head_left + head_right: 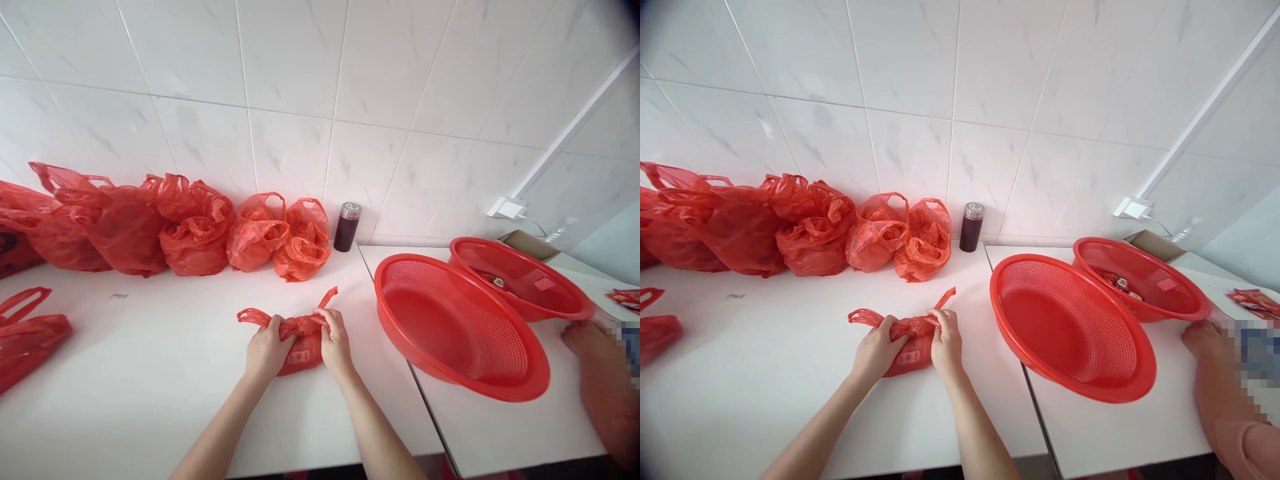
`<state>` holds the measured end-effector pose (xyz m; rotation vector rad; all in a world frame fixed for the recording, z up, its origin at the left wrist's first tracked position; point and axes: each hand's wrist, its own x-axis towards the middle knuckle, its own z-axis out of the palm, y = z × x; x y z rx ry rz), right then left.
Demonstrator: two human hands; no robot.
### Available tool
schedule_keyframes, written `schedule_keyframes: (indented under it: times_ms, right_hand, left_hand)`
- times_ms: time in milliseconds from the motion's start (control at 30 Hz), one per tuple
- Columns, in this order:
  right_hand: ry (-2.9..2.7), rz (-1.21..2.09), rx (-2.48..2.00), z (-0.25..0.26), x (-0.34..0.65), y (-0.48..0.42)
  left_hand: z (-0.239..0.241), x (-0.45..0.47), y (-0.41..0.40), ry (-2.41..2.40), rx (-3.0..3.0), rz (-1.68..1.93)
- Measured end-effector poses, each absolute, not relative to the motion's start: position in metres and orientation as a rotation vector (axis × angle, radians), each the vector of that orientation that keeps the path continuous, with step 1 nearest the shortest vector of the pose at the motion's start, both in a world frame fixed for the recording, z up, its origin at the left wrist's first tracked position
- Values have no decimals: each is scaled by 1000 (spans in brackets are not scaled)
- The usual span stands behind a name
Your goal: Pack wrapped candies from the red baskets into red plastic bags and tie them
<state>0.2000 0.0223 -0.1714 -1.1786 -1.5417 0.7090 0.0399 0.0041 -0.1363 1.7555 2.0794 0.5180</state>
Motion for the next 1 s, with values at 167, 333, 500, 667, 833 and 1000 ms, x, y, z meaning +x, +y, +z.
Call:
schedule_keyframes:
  times_ms: [167, 333, 500, 667, 833, 1000]
  right_hand:
    - [-1583, 703, -1202, -176, 201, 27]
    - [-1567, 656, -1269, -177, 199, 30]
    - [-1577, 616, -1292, -178, 196, 30]
    - [-1589, 595, -1302, -175, 196, 28]
    - [-1578, 637, -1242, -162, 199, 22]
    - [-1500, 675, -1236, -161, 200, 23]
  left_hand:
    - [-135, 35, 12, 2029, 1843, 474]
    - [-140, 34, 18, 2017, 1878, 484]
    - [-144, 36, 19, 2039, 1882, 522]
    - [-141, 33, 18, 2008, 1894, 538]
    - [-139, 28, 8, 1948, 1876, 563]
    - [-138, 38, 1, 1937, 1917, 735]
